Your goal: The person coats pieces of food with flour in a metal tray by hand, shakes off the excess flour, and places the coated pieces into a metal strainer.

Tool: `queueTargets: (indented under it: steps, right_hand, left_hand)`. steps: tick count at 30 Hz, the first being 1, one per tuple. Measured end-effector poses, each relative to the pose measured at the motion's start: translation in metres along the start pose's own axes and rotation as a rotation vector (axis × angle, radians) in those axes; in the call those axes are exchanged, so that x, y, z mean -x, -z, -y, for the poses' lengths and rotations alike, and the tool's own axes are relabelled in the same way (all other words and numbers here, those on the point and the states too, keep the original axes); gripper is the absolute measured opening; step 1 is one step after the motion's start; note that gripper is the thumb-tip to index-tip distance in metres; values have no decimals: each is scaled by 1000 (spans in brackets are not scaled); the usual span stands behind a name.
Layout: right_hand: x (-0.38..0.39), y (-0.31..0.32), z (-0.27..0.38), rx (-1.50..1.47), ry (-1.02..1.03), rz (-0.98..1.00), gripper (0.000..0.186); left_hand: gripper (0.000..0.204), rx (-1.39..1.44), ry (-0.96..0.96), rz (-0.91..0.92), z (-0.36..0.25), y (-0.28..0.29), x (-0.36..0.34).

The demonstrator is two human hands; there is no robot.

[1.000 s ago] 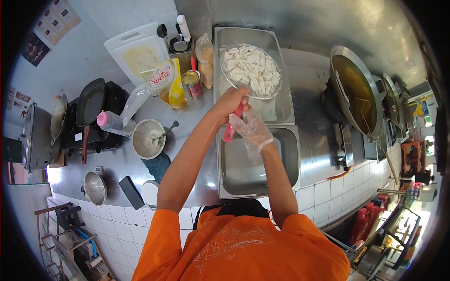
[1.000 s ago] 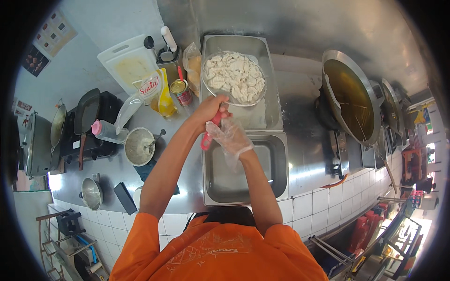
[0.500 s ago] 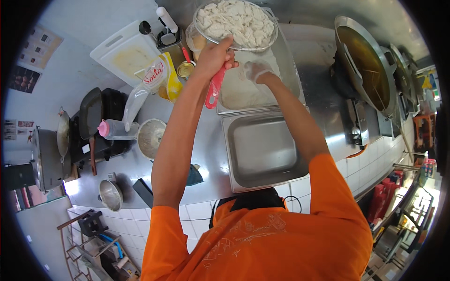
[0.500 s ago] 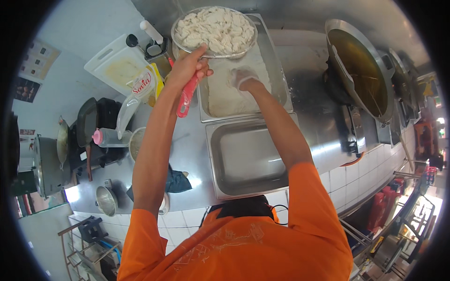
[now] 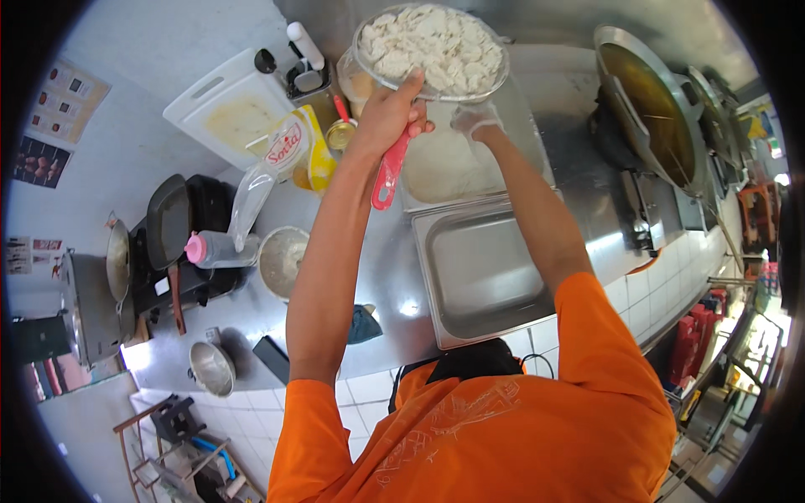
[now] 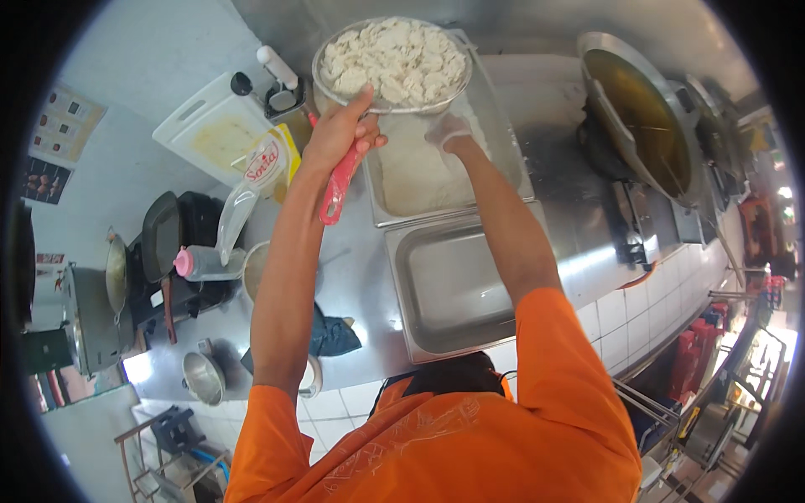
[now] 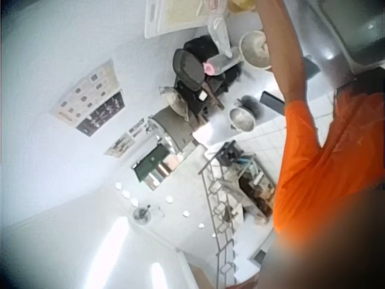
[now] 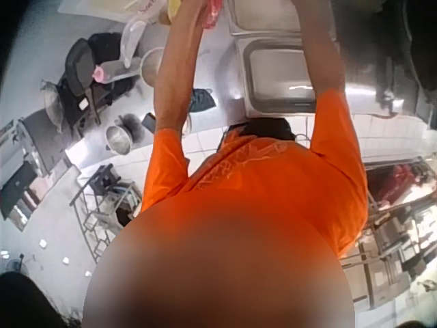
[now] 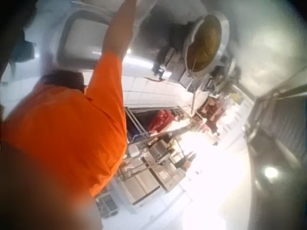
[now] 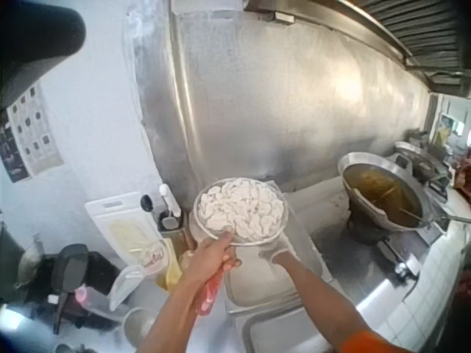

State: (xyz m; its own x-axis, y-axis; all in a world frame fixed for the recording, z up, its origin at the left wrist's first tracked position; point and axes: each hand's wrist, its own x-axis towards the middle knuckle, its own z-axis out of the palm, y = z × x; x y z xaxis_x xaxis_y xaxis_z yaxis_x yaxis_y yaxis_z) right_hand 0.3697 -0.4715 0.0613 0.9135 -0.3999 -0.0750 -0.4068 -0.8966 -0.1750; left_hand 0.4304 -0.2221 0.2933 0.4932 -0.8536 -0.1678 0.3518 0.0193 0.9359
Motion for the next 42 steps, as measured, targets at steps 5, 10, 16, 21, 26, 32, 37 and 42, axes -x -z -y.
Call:
queueTargets:
  steps: [5, 10, 16, 21, 26, 32, 37, 42]
  right_hand:
    - [79, 18, -12, -1414, -222, -313, 17]
    - [203, 46, 16, -2329, -94, -509, 35]
    - [335, 84, 73, -934, -254, -996, 50]
    - [458, 74, -14, -1642, -272, -1326, 43]
    - [687, 112, -117, -1997, -109, -1579, 11]
    - [877, 215, -150, -1423, -692, -1298, 10]
    - [954, 207, -229, -477, -776, -619, 20]
    - [1065, 178, -320, -32, -886, -771, 23]
  left_hand:
    - [51, -13, 5, 110, 34, 12, 2]
    - [51, -57, 44, 211, 41, -46, 41]
    - [51, -36, 201, 319, 60, -130, 120]
    - [53, -104, 251, 495, 100, -232, 178]
    - [51, -119, 378, 655, 165, -351, 235]
    - [40, -118, 441, 836, 276, -504, 280]
    - [42, -148, 539, 1034, 367, -627, 302]
    - [55, -225, 588, 1159, 409, -744, 298]
